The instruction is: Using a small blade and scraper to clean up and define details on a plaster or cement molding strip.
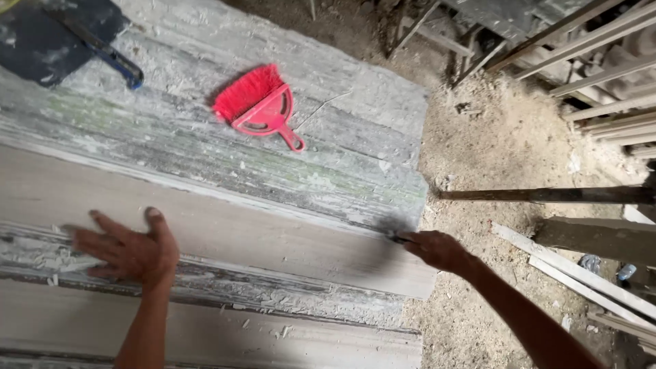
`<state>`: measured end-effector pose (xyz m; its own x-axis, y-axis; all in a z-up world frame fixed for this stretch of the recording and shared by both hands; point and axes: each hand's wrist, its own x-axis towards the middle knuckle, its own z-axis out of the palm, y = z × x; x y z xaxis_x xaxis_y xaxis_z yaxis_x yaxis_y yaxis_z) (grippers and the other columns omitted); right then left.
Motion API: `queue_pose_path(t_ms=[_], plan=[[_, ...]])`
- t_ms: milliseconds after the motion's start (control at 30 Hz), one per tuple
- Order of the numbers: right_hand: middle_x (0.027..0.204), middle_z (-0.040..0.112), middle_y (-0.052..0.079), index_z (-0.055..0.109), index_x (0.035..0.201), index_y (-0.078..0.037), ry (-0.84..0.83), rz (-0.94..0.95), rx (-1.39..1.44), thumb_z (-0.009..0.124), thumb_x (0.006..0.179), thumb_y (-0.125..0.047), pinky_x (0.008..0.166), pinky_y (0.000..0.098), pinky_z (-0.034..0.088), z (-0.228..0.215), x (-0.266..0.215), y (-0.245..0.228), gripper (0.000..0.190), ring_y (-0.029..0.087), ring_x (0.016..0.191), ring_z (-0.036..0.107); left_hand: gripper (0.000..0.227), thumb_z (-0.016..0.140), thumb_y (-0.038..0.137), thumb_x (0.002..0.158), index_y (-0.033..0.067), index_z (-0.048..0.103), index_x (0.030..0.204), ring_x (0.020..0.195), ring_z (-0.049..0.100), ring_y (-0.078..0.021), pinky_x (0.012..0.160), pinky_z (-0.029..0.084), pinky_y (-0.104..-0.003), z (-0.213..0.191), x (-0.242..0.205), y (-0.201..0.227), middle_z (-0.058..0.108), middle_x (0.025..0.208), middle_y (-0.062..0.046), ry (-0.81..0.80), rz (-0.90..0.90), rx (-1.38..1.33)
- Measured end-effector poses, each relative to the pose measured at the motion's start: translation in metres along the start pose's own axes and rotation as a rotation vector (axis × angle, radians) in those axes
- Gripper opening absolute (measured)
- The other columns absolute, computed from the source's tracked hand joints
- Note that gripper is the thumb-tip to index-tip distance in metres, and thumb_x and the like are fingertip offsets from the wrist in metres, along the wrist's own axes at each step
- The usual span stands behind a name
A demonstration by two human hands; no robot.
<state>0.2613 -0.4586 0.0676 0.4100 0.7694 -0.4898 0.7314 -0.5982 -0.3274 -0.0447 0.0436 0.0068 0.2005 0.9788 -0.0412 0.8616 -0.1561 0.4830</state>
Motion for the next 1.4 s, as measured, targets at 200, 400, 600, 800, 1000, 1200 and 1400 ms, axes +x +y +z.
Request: queue_pose_path(t_ms=[200, 400, 600, 800, 1000, 1200, 1400], plan=[[0.098, 0.075, 0.008, 0.048, 0.148, -0.034, -0.376, 0.068, -0.155, 0.041, 0.103, -0.048, 0.072, 0.0422, 0.066, -0.041, 0.083, -0.084, 0.047, 0.024, 0.074, 0.074, 0.106, 0.021, 0.084, 0.101, 0.0089, 0.007, 0.174, 0.159, -0.008, -0.0600, 0.123, -0.003, -0.079, 0.025, 0.003, -0.036, -0.007, 0.174, -0.033, 0.017, -0.044, -0.024], [0.093, 0.073, 0.012, 0.057, 0.140, -0.029, -0.175, -0.297, -0.162, 0.046, 0.105, -0.042, 0.075, 0.0503, 0.060, -0.055, 0.189, -0.170, 0.038, 0.035, 0.085, 0.070, 0.102, 0.026, 0.080, 0.103, 0.0095, 0.008, 0.174, 0.160, -0.007, -0.0588, 0.124, 0.000, -0.079, 0.020, 0.008, -0.031, -0.005, 0.175, -0.032, 0.063, -0.010, -0.050], [0.111, 0.071, 0.008, 0.048, 0.146, -0.037, -0.351, -0.152, -0.230, 0.041, 0.105, -0.045, 0.084, 0.0465, 0.061, -0.038, 0.111, -0.060, 0.042, 0.029, 0.094, 0.072, 0.101, 0.034, 0.078, 0.103, 0.0097, 0.007, 0.173, 0.159, -0.007, -0.0569, 0.125, 0.002, -0.076, 0.023, 0.013, -0.032, -0.006, 0.174, -0.031, 0.006, 0.021, -0.034], [0.126, 0.069, 0.004, 0.041, 0.151, -0.044, -0.538, -0.050, -0.266, 0.036, 0.105, -0.048, 0.092, 0.0433, 0.063, -0.053, 0.140, -0.099, 0.046, 0.025, 0.101, 0.074, 0.100, 0.036, 0.075, 0.105, 0.0065, 0.005, 0.172, 0.159, -0.009, -0.0569, 0.124, 0.001, -0.077, 0.022, 0.006, -0.037, -0.007, 0.174, -0.031, 0.033, 0.048, -0.067], [0.098, 0.073, 0.018, 0.058, 0.140, -0.026, -0.224, -0.417, -0.243, 0.047, 0.105, -0.042, 0.080, 0.0554, 0.054, -0.054, 0.258, -0.224, 0.040, 0.040, 0.091, 0.068, 0.101, 0.036, 0.075, 0.101, 0.0083, 0.008, 0.172, 0.159, -0.009, -0.0563, 0.124, 0.001, -0.076, 0.023, 0.013, -0.035, -0.006, 0.174, -0.030, 0.027, 0.003, -0.058], [0.109, 0.072, 0.012, 0.048, 0.147, -0.034, -0.351, -0.289, -0.195, 0.043, 0.104, -0.044, 0.082, 0.0494, 0.059, -0.043, 0.181, -0.128, 0.044, 0.033, 0.091, 0.072, 0.105, 0.037, 0.079, 0.099, 0.0065, 0.011, 0.170, 0.158, -0.006, -0.0558, 0.124, 0.002, -0.075, 0.020, 0.008, -0.036, -0.005, 0.172, -0.031, 0.017, 0.005, -0.063], [0.108, 0.072, 0.013, 0.050, 0.146, -0.032, -0.376, -0.379, -0.152, 0.042, 0.105, -0.043, 0.083, 0.0493, 0.059, -0.037, 0.206, -0.160, 0.043, 0.033, 0.091, 0.071, 0.104, 0.038, 0.078, 0.100, 0.0063, 0.008, 0.170, 0.158, -0.009, -0.0567, 0.125, 0.000, -0.073, 0.015, 0.009, -0.034, -0.005, 0.173, -0.030, -0.003, 0.003, -0.055]])
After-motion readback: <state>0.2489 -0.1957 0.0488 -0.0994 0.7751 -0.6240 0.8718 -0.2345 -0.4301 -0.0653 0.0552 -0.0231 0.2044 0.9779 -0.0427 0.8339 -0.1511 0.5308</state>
